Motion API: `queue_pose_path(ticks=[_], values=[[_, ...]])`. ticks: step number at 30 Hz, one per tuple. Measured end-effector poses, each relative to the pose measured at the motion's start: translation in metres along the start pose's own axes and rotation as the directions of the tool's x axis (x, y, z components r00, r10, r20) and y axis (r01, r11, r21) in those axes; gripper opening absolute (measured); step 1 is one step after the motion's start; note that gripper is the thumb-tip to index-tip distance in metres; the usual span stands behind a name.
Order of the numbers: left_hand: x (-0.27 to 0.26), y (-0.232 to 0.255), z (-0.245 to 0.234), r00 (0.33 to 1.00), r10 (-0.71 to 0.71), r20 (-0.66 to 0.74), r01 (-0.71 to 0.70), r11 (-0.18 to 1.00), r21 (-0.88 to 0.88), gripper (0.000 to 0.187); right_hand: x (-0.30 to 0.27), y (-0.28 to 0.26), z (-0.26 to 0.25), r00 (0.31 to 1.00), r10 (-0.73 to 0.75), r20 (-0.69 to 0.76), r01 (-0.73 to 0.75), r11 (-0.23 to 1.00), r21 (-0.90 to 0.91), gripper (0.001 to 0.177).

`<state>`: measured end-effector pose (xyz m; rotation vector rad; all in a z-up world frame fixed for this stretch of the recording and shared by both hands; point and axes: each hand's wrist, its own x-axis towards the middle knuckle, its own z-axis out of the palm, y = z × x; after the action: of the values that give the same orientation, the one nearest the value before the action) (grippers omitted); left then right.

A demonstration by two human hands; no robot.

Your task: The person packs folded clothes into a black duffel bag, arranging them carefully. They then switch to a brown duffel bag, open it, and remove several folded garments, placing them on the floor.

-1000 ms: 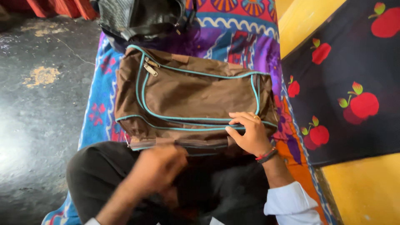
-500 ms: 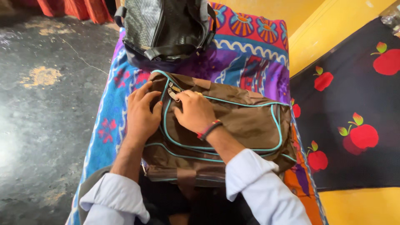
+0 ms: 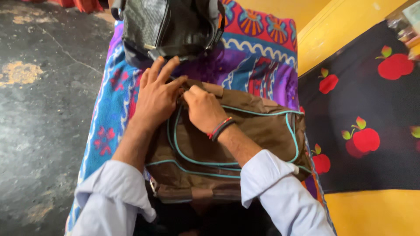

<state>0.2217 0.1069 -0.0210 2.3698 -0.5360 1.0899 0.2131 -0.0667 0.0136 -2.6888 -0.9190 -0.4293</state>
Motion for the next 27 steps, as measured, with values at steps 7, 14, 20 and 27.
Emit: queue_pose_path(ticks=[7,14,20,27], values=[[0.002,-0.038,0.039,0.909,-0.272,0.315,0.375,0.863,-0.338,0.019,-0.048,-0.081,-0.02,0.957,-0.183,0.226,0.207,0.974,-0.088,0.017],[-0.011,-0.039,0.058,0.842,-0.487,0.234,0.54,0.759,-0.364,0.029,-0.12,-0.09,-0.067,0.886,-0.173,0.431,0.284,0.935,-0.21,0.009],[-0.016,-0.037,0.058,0.823,-0.538,0.185,0.565,0.733,-0.379,0.03,-0.183,0.004,-0.141,0.882,0.073,0.466,0.032,0.977,-0.212,0.011],[-0.023,-0.035,0.056,0.802,-0.555,0.222,0.593,0.695,-0.407,0.031,-0.231,0.041,-0.164,0.96,0.146,0.239,-0.161,0.986,0.044,0.016]])
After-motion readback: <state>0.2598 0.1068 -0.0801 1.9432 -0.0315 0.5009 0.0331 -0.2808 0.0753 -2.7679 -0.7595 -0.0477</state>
